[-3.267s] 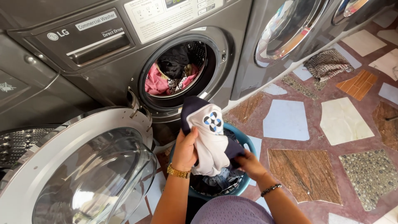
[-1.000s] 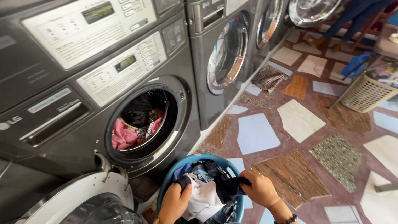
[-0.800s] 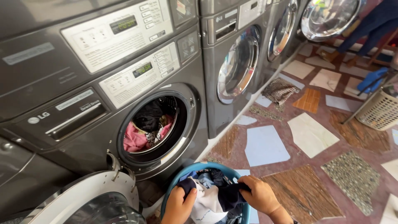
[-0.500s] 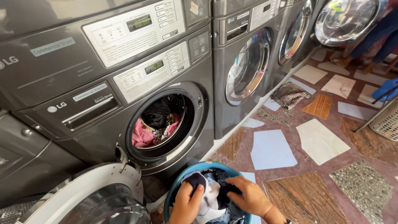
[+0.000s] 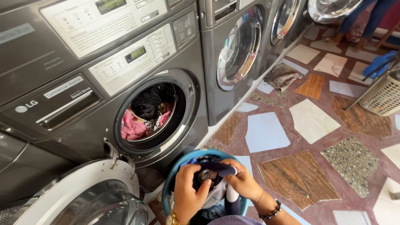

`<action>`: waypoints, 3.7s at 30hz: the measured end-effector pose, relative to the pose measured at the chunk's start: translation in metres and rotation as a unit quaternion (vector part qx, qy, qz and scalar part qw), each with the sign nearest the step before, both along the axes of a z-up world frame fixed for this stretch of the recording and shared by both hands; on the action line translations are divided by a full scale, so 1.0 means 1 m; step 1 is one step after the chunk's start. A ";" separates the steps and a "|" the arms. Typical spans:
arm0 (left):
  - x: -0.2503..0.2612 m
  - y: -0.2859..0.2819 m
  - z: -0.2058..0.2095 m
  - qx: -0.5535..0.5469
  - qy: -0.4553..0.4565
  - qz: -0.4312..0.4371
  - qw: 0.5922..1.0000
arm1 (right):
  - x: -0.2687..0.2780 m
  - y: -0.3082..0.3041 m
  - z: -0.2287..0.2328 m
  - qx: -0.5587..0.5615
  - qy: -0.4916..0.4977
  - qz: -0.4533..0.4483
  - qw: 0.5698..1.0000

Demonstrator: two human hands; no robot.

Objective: Sorting and inspecting various items of clothing from a laundry basket in a laundry room.

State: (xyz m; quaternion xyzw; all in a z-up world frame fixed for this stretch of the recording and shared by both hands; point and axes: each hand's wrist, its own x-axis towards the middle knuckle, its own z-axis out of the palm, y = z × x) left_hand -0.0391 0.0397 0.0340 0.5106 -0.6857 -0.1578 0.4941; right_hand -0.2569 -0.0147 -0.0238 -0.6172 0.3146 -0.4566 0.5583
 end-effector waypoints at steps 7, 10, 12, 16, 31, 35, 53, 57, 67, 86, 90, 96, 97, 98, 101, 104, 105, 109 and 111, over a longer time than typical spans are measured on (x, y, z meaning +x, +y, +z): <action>-0.015 -0.009 -0.020 -0.063 -0.062 -0.019 0.996 | -0.022 0.010 0.021 0.080 -0.136 0.017 0.987; -0.008 -0.015 -0.056 0.259 0.194 0.056 0.945 | -0.032 0.009 0.017 0.079 -0.136 0.011 0.987; 0.007 -0.021 -0.090 0.339 0.056 0.005 0.939 | -0.040 0.004 0.010 0.026 -0.063 -0.031 0.997; 0.002 -0.028 -0.084 0.341 0.459 -0.059 0.818 | -0.032 0.005 0.023 0.013 0.004 -0.093 0.996; -0.028 -0.011 -0.010 0.013 0.024 -0.128 0.991 | -0.028 0.019 -0.004 0.071 -0.030 -0.049 0.996; -0.018 -0.019 -0.058 0.130 -0.035 -0.123 0.983 | -0.043 0.022 0.019 0.067 -0.088 -0.026 0.994; 0.072 -0.036 -0.037 0.105 -0.157 0.055 0.980 | -0.089 -0.018 0.033 0.027 -0.080 -0.290 0.953; 0.081 -0.041 -0.041 0.149 0.086 0.093 0.981 | -0.092 -0.037 0.016 0.039 -0.081 -0.307 0.947; 0.071 -0.041 -0.047 0.093 0.213 0.159 0.960 | -0.082 -0.055 0.019 0.073 -0.129 -0.265 0.953; -0.031 -0.001 -0.010 0.144 0.148 -0.058 0.977 | 0.011 -0.006 0.074 -0.103 0.090 0.056 0.989; -0.022 -0.010 -0.061 0.166 0.220 0.056 0.959 | 0.003 -0.006 0.089 -0.174 0.044 0.182 0.967; 0.013 -0.024 -0.046 0.244 0.604 0.019 0.758 | -0.012 -0.026 0.032 -0.154 0.252 0.090 0.951; 0.017 -0.024 -0.037 0.245 0.605 0.018 0.757 | -0.014 -0.028 0.008 -0.154 0.253 0.090 0.951; 0.021 -0.025 -0.028 0.222 0.625 -0.012 0.749 | -0.015 -0.031 -0.016 -0.103 0.238 0.127 0.957; 0.041 -0.030 -0.027 0.176 0.606 -0.004 0.776 | -0.026 -0.042 -0.066 0.031 0.188 0.137 0.972; 0.067 -0.033 -0.034 0.146 0.510 0.064 0.845 | -0.045 -0.061 -0.072 0.113 0.075 0.052 0.989; 0.076 -0.035 -0.033 0.134 0.452 0.097 0.876 | -0.051 -0.072 -0.067 0.107 -0.004 0.000 0.994; 0.083 -0.034 -0.027 0.111 0.300 0.126 0.939 | -0.058 -0.081 -0.025 0.048 0.021 -0.106 0.993; 0.083 -0.036 -0.035 0.161 0.280 0.160 0.933 | -0.056 -0.078 0.002 0.012 0.028 -0.138 0.990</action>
